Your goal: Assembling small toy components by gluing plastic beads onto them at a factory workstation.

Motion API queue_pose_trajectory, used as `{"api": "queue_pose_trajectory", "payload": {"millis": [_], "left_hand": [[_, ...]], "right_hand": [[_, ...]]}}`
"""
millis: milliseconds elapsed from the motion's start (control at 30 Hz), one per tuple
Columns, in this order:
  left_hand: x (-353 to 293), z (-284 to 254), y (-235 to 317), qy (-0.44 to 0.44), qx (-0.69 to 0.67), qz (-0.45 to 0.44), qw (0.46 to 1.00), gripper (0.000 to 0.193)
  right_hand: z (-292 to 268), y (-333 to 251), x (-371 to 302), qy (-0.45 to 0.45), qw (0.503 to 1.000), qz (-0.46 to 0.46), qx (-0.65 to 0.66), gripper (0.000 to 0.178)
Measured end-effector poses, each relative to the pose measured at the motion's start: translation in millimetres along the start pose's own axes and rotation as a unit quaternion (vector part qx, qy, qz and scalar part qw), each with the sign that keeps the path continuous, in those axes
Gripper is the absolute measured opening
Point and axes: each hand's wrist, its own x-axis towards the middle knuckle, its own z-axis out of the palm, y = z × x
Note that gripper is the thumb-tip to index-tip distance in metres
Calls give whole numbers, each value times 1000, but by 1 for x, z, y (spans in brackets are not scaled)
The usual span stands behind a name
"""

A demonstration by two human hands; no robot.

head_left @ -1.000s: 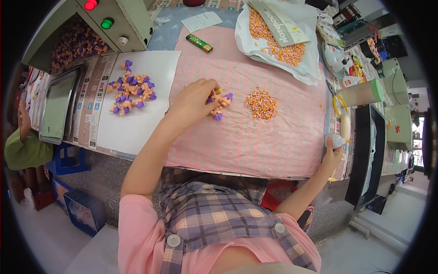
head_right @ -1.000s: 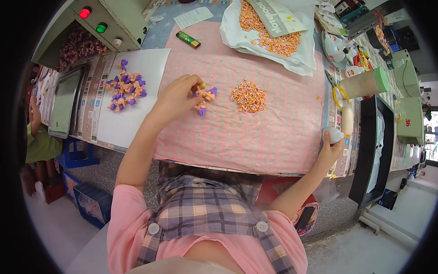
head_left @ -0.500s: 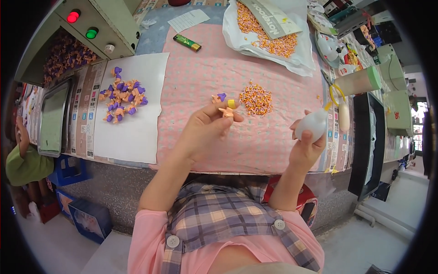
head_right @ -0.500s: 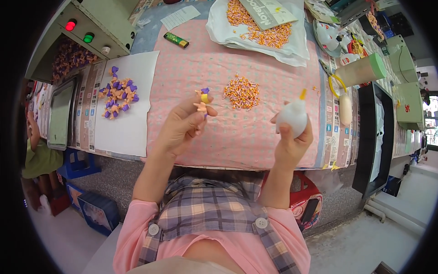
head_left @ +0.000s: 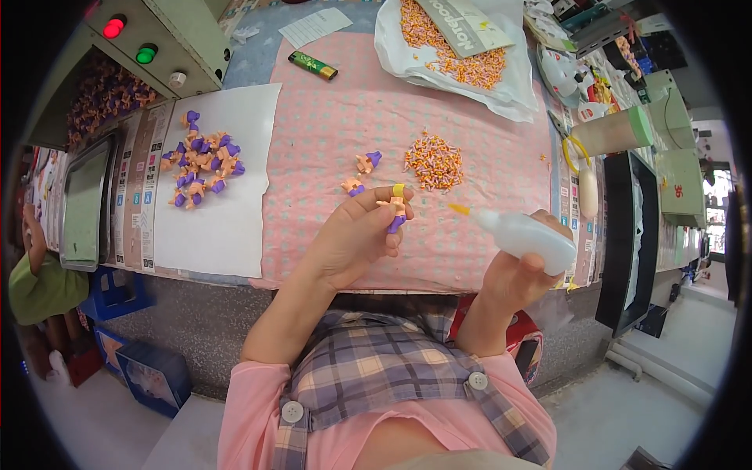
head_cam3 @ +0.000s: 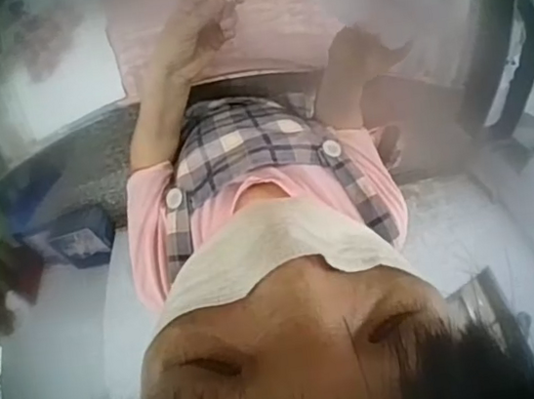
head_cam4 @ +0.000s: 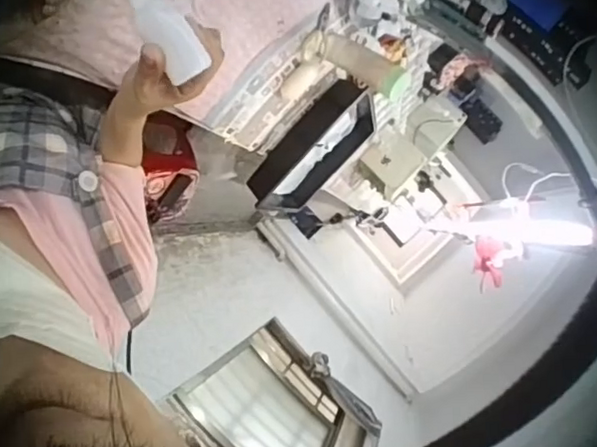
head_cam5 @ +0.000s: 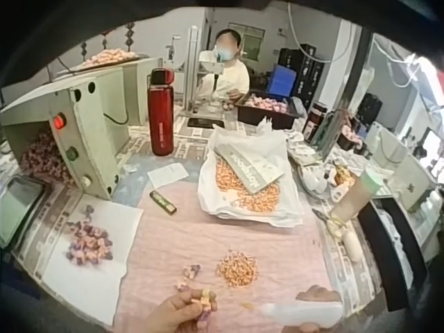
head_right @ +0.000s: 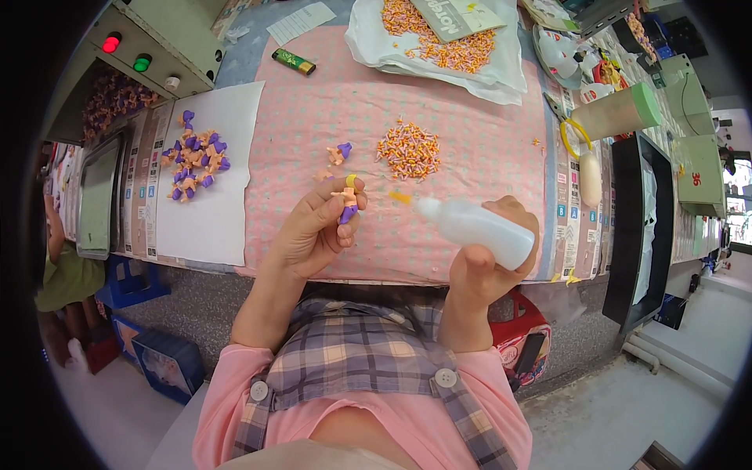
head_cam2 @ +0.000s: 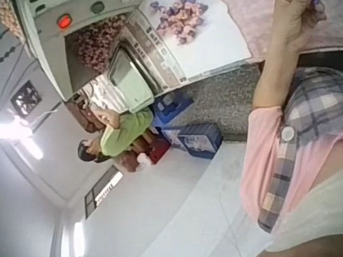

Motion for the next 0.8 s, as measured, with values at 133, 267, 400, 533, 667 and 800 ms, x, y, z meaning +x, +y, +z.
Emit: {"api": "queue_pose_trajectory", "payload": {"millis": [133, 267, 400, 533, 667, 800], "left_hand": [[0, 2, -1, 5, 18, 4, 1000, 27], [1, 2, -1, 0, 26, 0, 1000, 27], [0, 3, -2, 0, 30, 1, 1000, 26], [0, 5, -1, 5, 38, 2, 999, 26], [0, 5, -1, 7, 41, 0, 999, 25], [1, 5, -1, 5, 41, 2, 999, 25]], "right_hand": [[0, -8, -6, -12, 998, 21, 59, 51], [7, -14, -8, -21, 998, 18, 55, 51], [9, -16, -8, -34, 999, 5, 33, 50], [9, -16, -7, -47, 999, -2, 27, 49], [10, -15, -7, -52, 998, -13, 24, 47], [10, -14, -7, -56, 998, -15, 20, 46]]}}
